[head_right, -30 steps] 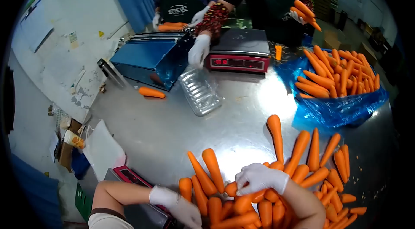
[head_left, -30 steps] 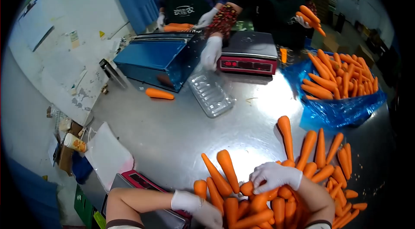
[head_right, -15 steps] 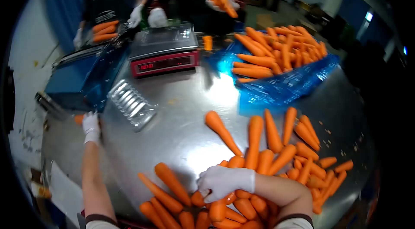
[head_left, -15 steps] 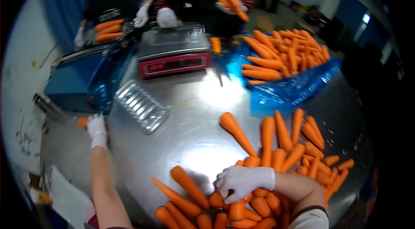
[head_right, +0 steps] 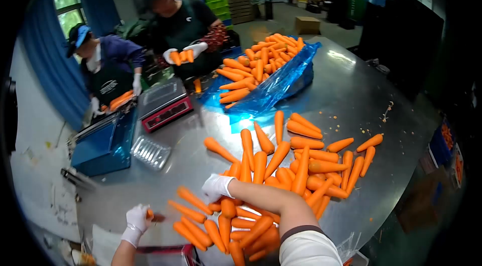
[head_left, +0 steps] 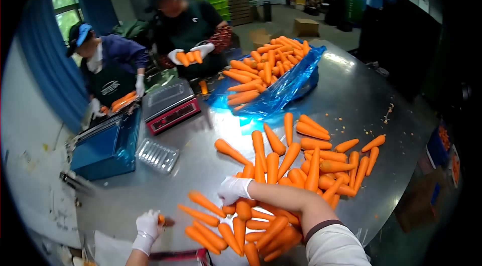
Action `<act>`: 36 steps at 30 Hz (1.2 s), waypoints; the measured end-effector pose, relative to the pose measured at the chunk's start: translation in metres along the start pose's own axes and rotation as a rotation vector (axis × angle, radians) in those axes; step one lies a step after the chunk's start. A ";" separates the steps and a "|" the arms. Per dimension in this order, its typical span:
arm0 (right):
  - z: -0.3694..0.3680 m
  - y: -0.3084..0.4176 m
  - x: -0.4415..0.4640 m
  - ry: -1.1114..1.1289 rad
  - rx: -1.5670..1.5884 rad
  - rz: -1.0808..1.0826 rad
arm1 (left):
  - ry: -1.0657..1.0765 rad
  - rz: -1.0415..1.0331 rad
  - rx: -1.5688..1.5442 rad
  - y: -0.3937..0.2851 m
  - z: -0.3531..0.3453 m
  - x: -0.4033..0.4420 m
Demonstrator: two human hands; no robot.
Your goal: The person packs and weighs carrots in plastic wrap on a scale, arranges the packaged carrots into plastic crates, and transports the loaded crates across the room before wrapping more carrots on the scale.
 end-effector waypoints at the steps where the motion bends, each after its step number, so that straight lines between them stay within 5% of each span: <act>1: 0.010 0.011 -0.008 -0.073 -0.135 -0.013 | -0.123 0.057 -0.174 -0.014 0.025 -0.011; 2: 0.020 0.020 -0.018 -0.150 -0.268 -0.014 | -0.255 0.125 -0.344 -0.028 0.051 -0.021; 6: 0.051 0.068 -0.086 -0.655 0.261 0.068 | -0.639 0.214 -0.929 -0.080 0.109 -0.077; 10: 0.064 0.146 -0.154 -0.632 0.666 0.003 | -0.505 0.342 -1.665 -0.131 0.110 -0.142; 14: 0.035 0.223 -0.174 -0.334 1.546 0.032 | -0.286 0.290 -1.893 -0.168 0.080 -0.201; 15: 0.014 0.234 -0.175 -0.146 1.600 -0.081 | -0.287 0.308 -1.981 -0.172 0.072 -0.214; 16: 0.004 0.245 -0.175 -0.204 1.606 -0.149 | -0.287 0.321 -2.069 -0.175 0.065 -0.227; 20: -0.009 0.294 -0.188 -0.407 1.224 -0.200 | -0.136 0.572 -2.085 -0.172 0.046 -0.277; 22: -0.021 0.315 -0.187 -0.432 1.213 -0.186 | -0.144 0.503 -1.887 -0.159 0.030 -0.296; 26: -0.010 0.357 -0.170 -0.541 0.955 -0.019 | -0.169 0.496 -2.004 -0.099 0.026 -0.326; 28: -0.019 0.370 -0.172 -0.405 0.820 -0.413 | -0.280 0.684 -1.905 -0.041 0.023 -0.338; 31: -0.011 0.378 -0.154 -0.391 0.881 -0.585 | -0.779 0.582 -1.627 0.068 0.014 -0.344; 35: 0.006 0.392 -0.134 -0.496 1.073 -0.613 | -0.691 0.752 -0.894 0.181 -0.020 -0.331; 36: 0.015 0.399 -0.130 -0.494 1.060 -0.631 | -0.683 0.748 -0.915 0.202 -0.039 -0.328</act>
Point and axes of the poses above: each hand's wrist, its own x-axis towards the middle knuckle, its own z-axis out of the back of the hand, y = z × x, the point moved 4 cm from there along x, towards the middle knuckle, and after that the axes turned 15 degrees about -x, right-handed, at the moved point
